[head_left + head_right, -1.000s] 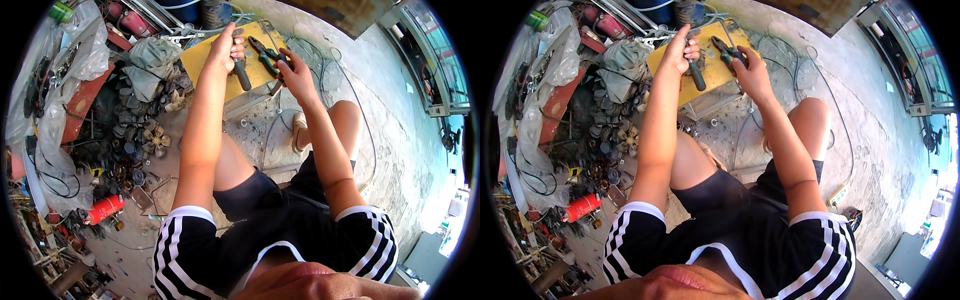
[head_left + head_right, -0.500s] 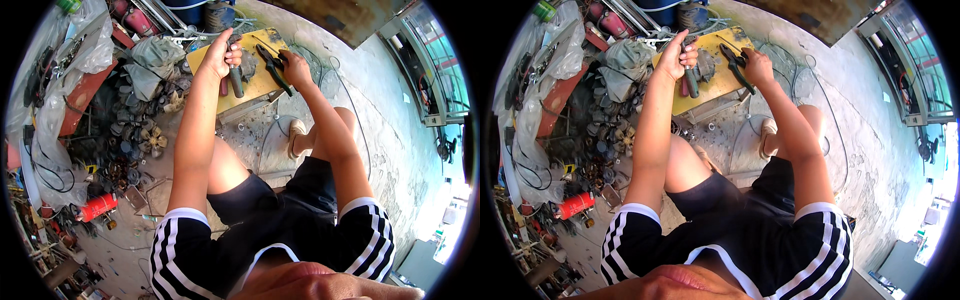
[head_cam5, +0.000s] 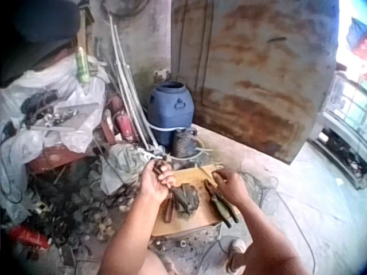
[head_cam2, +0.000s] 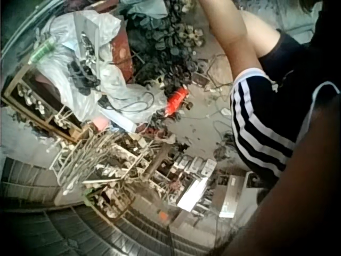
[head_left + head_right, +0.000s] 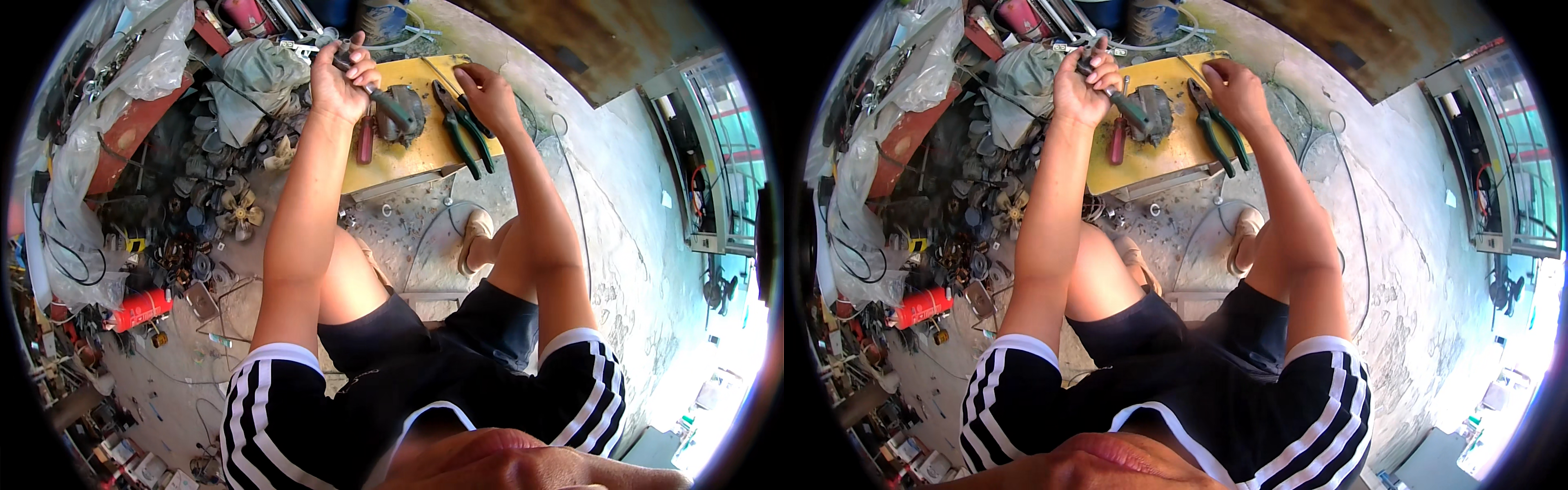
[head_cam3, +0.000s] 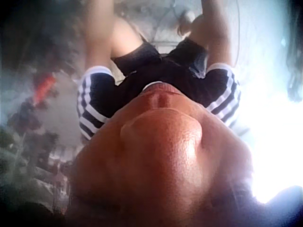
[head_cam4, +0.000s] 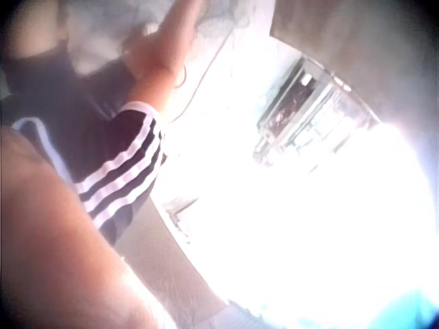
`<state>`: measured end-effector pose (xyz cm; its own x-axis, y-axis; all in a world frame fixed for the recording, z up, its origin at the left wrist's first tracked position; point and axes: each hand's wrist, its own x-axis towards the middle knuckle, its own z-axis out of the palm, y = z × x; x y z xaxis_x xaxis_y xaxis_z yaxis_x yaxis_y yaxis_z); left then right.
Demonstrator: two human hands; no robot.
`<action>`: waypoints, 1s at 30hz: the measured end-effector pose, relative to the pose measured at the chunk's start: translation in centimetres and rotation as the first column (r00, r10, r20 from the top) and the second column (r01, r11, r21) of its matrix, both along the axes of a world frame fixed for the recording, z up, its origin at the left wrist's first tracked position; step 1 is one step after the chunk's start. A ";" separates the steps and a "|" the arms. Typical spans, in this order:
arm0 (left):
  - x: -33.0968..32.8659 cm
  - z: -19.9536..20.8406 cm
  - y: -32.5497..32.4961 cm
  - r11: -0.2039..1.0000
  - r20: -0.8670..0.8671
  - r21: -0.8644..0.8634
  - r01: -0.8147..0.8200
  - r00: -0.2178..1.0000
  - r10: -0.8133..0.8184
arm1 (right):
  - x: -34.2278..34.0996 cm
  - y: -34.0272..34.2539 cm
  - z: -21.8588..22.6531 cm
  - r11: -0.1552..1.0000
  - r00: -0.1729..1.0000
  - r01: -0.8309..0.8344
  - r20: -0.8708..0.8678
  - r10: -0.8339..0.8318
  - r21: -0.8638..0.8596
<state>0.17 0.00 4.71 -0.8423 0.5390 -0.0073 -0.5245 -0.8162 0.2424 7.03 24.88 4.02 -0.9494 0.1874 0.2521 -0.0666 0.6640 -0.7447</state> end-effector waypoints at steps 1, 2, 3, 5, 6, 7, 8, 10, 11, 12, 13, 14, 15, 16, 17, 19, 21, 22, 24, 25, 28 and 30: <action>0.2 0.2 0.6 0.998 -0.018 0.041 -0.041 0.999 0.042 | 0.2 -1.0 0.6 0.994 0.997 -0.065 0.043 0.069 -0.088; -0.1 0.1 1.2 0.992 -0.008 0.113 -0.050 0.999 0.051 | 0.2 -1.6 0.6 0.938 0.956 -0.170 0.181 0.232 -0.302; 0.0 0.0 1.2 0.982 -0.007 0.189 -0.024 1.000 0.026 | 1.6 -3.9 3.0 0.804 0.885 -0.245 0.213 0.414 -0.541; 0.4 0.9 2.9 0.981 0.022 0.169 -0.090 0.996 0.088 | 2.8 -5.1 4.6 0.536 0.700 -0.150 0.294 0.651 -0.831; -0.2 0.2 3.3 0.977 -0.040 0.211 -0.031 0.998 0.040 | 2.8 -4.9 4.4 0.506 0.693 -0.173 0.261 0.672 -0.845; -0.8 -0.3 3.3 0.977 -0.135 0.201 0.075 0.990 -0.048 | 2.8 -4.7 4.1 0.475 0.684 -0.195 0.228 0.693 -0.858; -0.8 -0.2 3.8 0.988 -0.241 -0.153 -0.030 0.970 -0.008 | 2.8 -4.3 3.9 0.448 0.679 -0.213 0.199 0.707 -0.868; -2.4 -2.4 4.4 0.816 -0.281 -0.502 -0.288 0.946 0.162 | 3.3 -4.5 4.9 0.478 0.763 -0.207 0.165 0.625 -0.854; -1.3 -1.2 4.8 0.702 -0.416 -0.597 -0.387 0.898 0.142 | 3.6 -3.9 5.2 0.503 0.813 -0.190 0.152 0.563 -0.843; 1.0 1.5 4.7 0.571 -0.542 -0.656 -0.493 0.835 0.098 | 3.6 -3.1 5.0 0.655 0.868 -0.255 0.130 0.479 -0.711; 2.3 3.1 4.2 0.420 -0.653 -0.676 -0.605 0.756 0.038 | 3.6 -2.5 4.7 0.791 0.909 -0.257 0.140 0.393 -0.556; 1.5 1.8 2.9 0.222 -0.718 -0.685 -0.694 0.695 -0.042 | 3.6 -2.1 4.0 0.893 0.942 -0.244 0.127 0.311 -0.379; 1.2 1.5 2.0 0.114 -0.711 -0.703 -0.702 0.690 -0.135 | 3.7 -1.7 3.8 0.960 0.969 -0.206 0.098 0.227 -0.192; 1.0 1.2 1.1 0.005 -0.690 -0.706 -0.708 0.687 -0.226 | 3.8 -1.0 4.1 0.965 0.939 -0.198 0.249 0.237 -0.173; 0.9 0.9 0.8 -0.097 -0.658 -0.694 -0.713 0.684 -0.316 | 3.9 -0.7 3.6 0.976 0.946 -0.178 0.251 0.205 -0.129; 1.0 0.0 0.5 -0.152 -0.651 -0.664 -0.732 0.666 -0.365 | 4.0 -0.5 2.0 0.990 0.958 -0.135 0.250 0.140 -0.039; 1.4 -0.4 -0.1 -0.201 -0.562 -0.685 -0.700 0.684 -0.465 | 4.2 -0.5 1.6 0.988 0.952 -0.149 0.266 0.151 -0.028; 1.4 -0.7 -0.4 -0.174 -0.539 -0.716 -0.677 0.693 -0.479 | 4.4 -0.5 1.6 0.988 0.949 -0.156 0.275 0.156 -0.023; 1.1 -1.4 -0.6 -0.116 -0.496 -0.772 -0.625 0.707 -0.505 | 5.0 -0.8 1.9 0.985 0.945 -0.172 0.286 0.157 0.030; 0.9 -1.8 -0.7 -0.107 -0.489 -0.788 -0.607 0.721 -0.491 | 5.2 -0.9 2.0 0.982 0.944 -0.181 0.292 0.157 0.057; 0.6 -2.3 -0.8 -0.065 -0.474 -0.828 -0.557 0.757 -0.450 | 5.0 -0.9 1.4 0.983 0.964 -0.159 0.227 0.135 0.089; 0.6 -2.3 -0.8 -0.014 -0.475 -0.849 -0.528 0.776 -0.415 | 4.5 -0.7 1.0 0.978 0.977 -0.111 0.200 0.075 0.178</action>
<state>0.81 -0.76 2.38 -0.9404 0.3354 -0.0560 0.1077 0.4498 0.8866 11.48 24.20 5.04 -0.9943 0.0628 0.0866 -0.0035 0.7900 -0.6130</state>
